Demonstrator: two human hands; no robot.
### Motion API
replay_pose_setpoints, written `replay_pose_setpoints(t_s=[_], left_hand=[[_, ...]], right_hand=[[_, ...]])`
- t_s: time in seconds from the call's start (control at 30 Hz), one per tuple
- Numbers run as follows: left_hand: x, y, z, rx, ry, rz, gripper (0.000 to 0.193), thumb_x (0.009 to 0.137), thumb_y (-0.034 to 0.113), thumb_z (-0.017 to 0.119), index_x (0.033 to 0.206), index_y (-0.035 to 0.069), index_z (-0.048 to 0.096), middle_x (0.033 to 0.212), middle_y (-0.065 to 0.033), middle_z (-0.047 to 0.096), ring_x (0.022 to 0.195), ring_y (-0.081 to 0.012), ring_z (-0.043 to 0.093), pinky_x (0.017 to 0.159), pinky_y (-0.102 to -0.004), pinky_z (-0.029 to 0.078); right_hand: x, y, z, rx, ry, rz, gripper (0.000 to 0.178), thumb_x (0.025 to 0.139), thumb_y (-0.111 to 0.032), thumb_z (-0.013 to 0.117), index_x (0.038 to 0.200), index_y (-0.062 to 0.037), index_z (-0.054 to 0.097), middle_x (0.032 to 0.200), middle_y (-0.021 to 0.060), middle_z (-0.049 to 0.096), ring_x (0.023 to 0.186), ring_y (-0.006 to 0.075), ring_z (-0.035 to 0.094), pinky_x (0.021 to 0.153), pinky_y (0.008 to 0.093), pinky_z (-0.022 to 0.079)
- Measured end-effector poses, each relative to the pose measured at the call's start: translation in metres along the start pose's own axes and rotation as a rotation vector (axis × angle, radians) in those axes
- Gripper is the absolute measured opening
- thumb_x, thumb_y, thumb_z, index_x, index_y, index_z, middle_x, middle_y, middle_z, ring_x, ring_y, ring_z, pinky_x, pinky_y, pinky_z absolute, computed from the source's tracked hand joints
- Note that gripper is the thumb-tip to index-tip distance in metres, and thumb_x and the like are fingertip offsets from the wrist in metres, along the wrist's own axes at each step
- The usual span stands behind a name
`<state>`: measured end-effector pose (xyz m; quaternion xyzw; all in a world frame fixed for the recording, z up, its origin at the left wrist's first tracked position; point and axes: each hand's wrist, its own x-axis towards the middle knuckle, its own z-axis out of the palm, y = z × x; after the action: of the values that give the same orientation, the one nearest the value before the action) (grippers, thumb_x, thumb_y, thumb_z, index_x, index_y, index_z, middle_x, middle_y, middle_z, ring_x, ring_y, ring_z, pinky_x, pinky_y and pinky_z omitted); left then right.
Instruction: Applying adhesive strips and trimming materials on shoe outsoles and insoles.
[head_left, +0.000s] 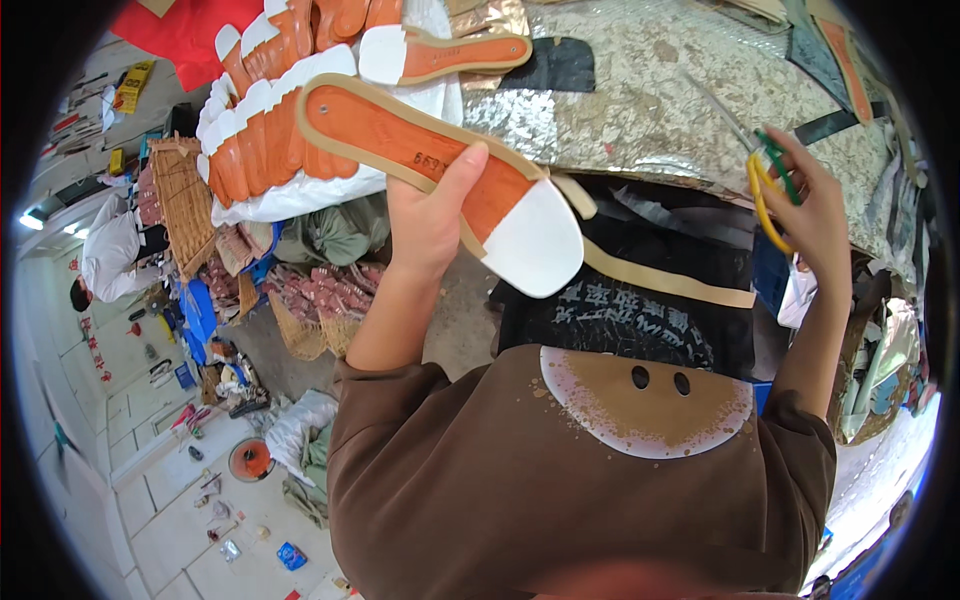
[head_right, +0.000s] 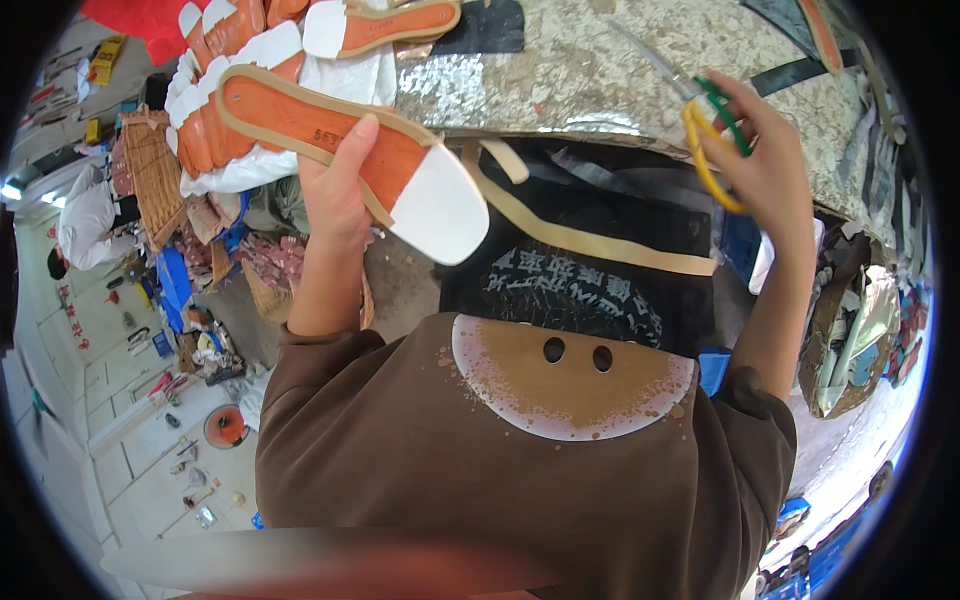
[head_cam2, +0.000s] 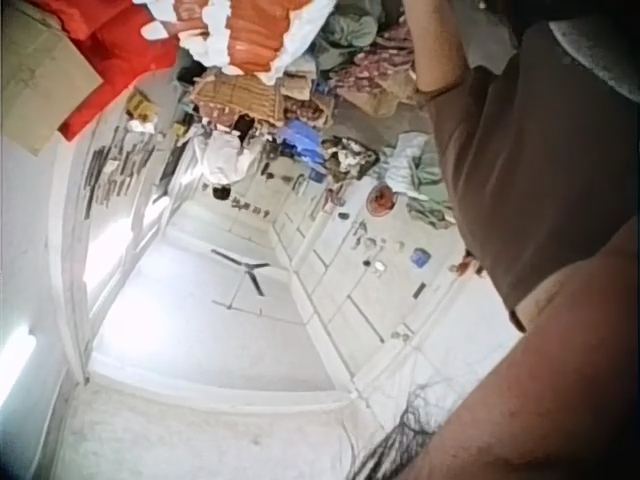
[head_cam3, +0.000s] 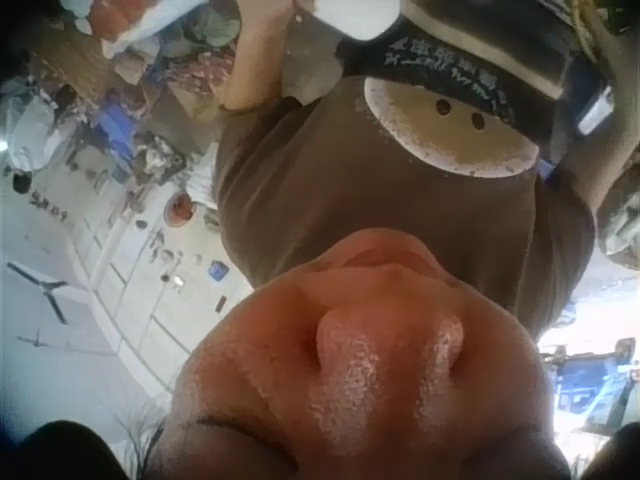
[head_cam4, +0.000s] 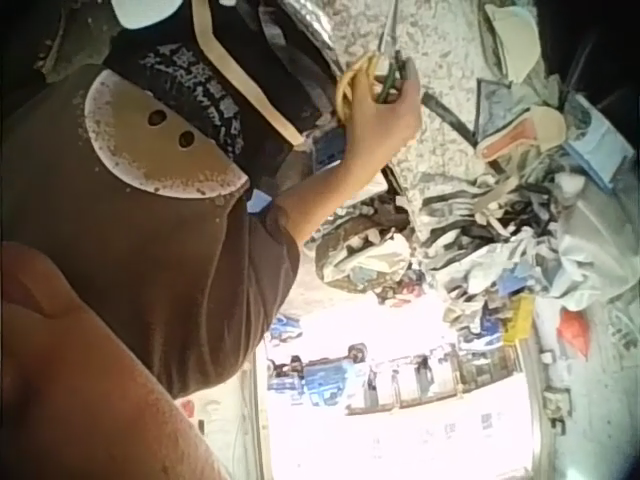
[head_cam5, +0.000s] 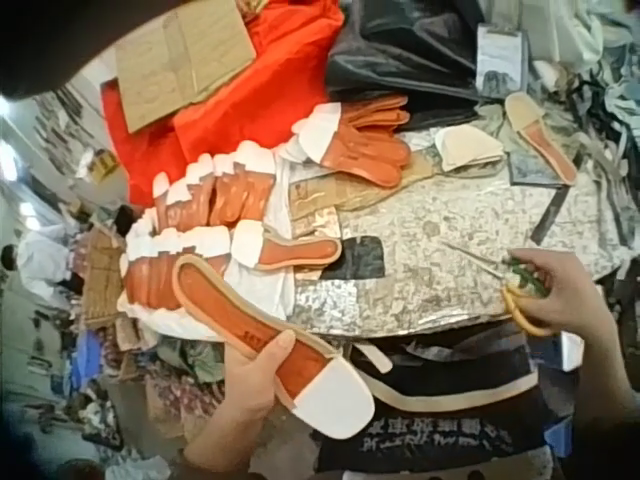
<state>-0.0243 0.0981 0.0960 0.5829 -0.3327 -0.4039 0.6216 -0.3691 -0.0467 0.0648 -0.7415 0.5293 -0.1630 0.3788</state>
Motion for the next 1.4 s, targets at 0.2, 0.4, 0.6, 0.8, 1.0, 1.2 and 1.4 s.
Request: replay_pose_setpoints(t_s=[0.2, 0.4, 0.6, 0.8, 1.0, 1.2, 1.4], left_hand=[[-0.003, -0.015, 0.031, -0.024, -0.080, -0.121, 0.017, 0.086, 0.000, 0.066, 0.101, -0.001, 0.059, 0.095, -0.0058, 0.065, 0.083, -0.0122, 0.064, 0.074, -0.0269, 0.052], [0.010, -0.005, 0.058, -0.043, -0.100, -0.001, 0.012, 0.086, 0.000, 0.066, 0.096, -0.003, 0.060, 0.090, -0.0062, 0.066, 0.082, -0.0117, 0.064, 0.072, -0.0270, 0.052], [0.008, -0.023, 0.061, 0.180, -0.241, 0.080, 0.017, 0.086, 0.005, 0.067, 0.100, -0.003, 0.061, 0.086, -0.0041, 0.067, 0.079, -0.0129, 0.064, 0.071, -0.0283, 0.052], [0.019, -0.042, 0.063, 0.084, -0.421, 0.083, 0.028, 0.089, 0.009, 0.062, 0.114, -0.001, 0.058, 0.104, -0.0092, 0.065, 0.092, -0.0169, 0.063, 0.083, -0.0318, 0.051], [0.024, -0.024, 0.052, -0.302, -0.454, -0.239, 0.063, 0.098, 0.056, 0.039, 0.111, -0.002, 0.058, 0.088, -0.0163, 0.067, 0.083, -0.0289, 0.066, 0.083, -0.0407, 0.051], [0.115, -0.019, 0.021, 1.064, -0.323, 0.649, 0.043, 0.094, 0.042, 0.053, 0.079, 0.005, 0.067, 0.066, -0.0127, 0.065, 0.061, -0.0297, 0.061, 0.067, -0.0386, 0.045], [0.189, -0.027, -0.010, 1.544, -0.532, 0.894, 0.041, 0.079, 0.042, 0.063, 0.059, 0.007, 0.064, 0.062, -0.0135, 0.063, 0.061, -0.0303, 0.061, 0.067, -0.0423, 0.043]], right_hand=[[0.000, -0.036, 0.028, -0.087, 0.286, -0.558, 0.034, 0.086, -0.006, 0.064, 0.120, -0.0082, 0.063, 0.122, 0.0119, 0.063, 0.114, 0.0296, 0.058, 0.097, 0.0367, 0.046], [-0.025, -0.053, 0.084, 0.421, -0.044, -0.600, 0.017, 0.089, -0.009, 0.062, 0.102, -0.0017, 0.069, 0.092, 0.0121, 0.069, 0.073, 0.0246, 0.065, 0.070, 0.0320, 0.051], [-0.003, -0.064, 0.096, 0.157, -0.145, -0.463, 0.022, 0.093, -0.014, 0.056, 0.078, 0.0014, 0.060, 0.065, 0.0137, 0.052, 0.062, 0.0241, 0.058, 0.059, 0.0357, 0.043], [-0.006, -0.038, 0.121, 0.560, -0.246, -0.272, 0.026, 0.090, -0.016, 0.062, 0.073, 0.0020, 0.055, 0.060, 0.0108, 0.045, 0.053, 0.0218, 0.043, 0.052, 0.0329, 0.036], [-0.013, -0.043, 0.144, 0.258, -0.119, -0.653, 0.021, 0.089, -0.018, 0.062, 0.074, -0.0033, 0.059, 0.069, 0.0135, 0.057, 0.065, 0.0328, 0.059, 0.057, 0.0410, 0.045], [-0.010, -0.013, 0.117, 0.334, 0.019, -0.328, 0.025, 0.092, -0.018, 0.059, 0.074, 0.0001, 0.058, 0.067, 0.0144, 0.053, 0.061, 0.0298, 0.054, 0.058, 0.0364, 0.043], [-0.005, -0.003, 0.107, 0.413, 0.049, -0.197, 0.021, 0.091, -0.016, 0.062, 0.078, 0.0005, 0.062, 0.067, 0.0126, 0.056, 0.060, 0.0247, 0.054, 0.057, 0.0335, 0.042]])
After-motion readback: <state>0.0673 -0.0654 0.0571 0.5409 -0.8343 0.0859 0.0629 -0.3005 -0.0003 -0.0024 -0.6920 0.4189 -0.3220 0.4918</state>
